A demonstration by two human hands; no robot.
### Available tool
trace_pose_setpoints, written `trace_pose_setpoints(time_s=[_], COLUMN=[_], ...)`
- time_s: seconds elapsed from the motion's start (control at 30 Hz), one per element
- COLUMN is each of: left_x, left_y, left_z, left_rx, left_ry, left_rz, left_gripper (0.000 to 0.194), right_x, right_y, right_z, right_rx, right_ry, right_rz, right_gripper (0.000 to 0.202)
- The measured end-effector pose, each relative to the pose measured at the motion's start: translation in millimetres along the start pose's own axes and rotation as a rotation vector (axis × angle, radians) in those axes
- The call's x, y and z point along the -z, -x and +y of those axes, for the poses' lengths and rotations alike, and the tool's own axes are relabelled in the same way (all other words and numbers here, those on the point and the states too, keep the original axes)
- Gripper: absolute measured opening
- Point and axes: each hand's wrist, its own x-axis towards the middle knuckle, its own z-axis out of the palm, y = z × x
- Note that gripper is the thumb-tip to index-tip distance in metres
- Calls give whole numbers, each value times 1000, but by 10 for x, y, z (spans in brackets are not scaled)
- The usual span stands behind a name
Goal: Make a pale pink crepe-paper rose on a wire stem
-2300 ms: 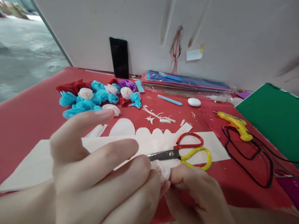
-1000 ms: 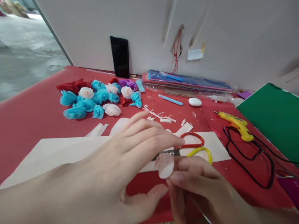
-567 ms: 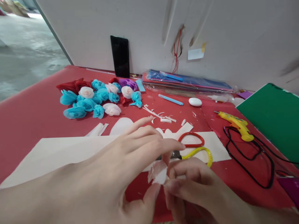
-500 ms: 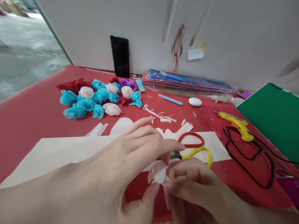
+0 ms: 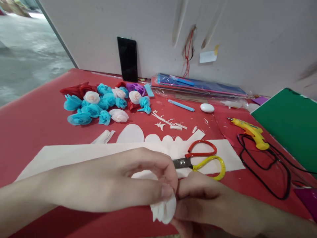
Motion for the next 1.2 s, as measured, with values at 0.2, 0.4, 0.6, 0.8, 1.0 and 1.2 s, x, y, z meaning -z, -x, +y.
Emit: trace_pose_setpoints(time_s=[0.2,0.4,0.6,0.8,1.0,1.2], left_x=[49,62,55,47,20,-64], left_y=[-55,-49,-71,-90,-26,49], left_z=[-32,-77,-167,-129,-106,-185], left_rx=[8,-19,-77,-111,-116,-252], left_ry=[275,321,422,464,269,53], left_rz=[-134,-175,-214,-258,-106,84], left_gripper=[19,24,25,23,8,22], right_x=[70,109,116,20,-37,-84], right_y=[-22,-53,-130,-135,-75,33], right_z=[-5,48,155,99,113,61], right_rx=[97,85,97,83,53,-113], right_ry=[26,-121,-316,-470,-525,-576], right_rz=[-106,-160,-254,-245,-156,-130], right_gripper=[39,38,41,34,39,30])
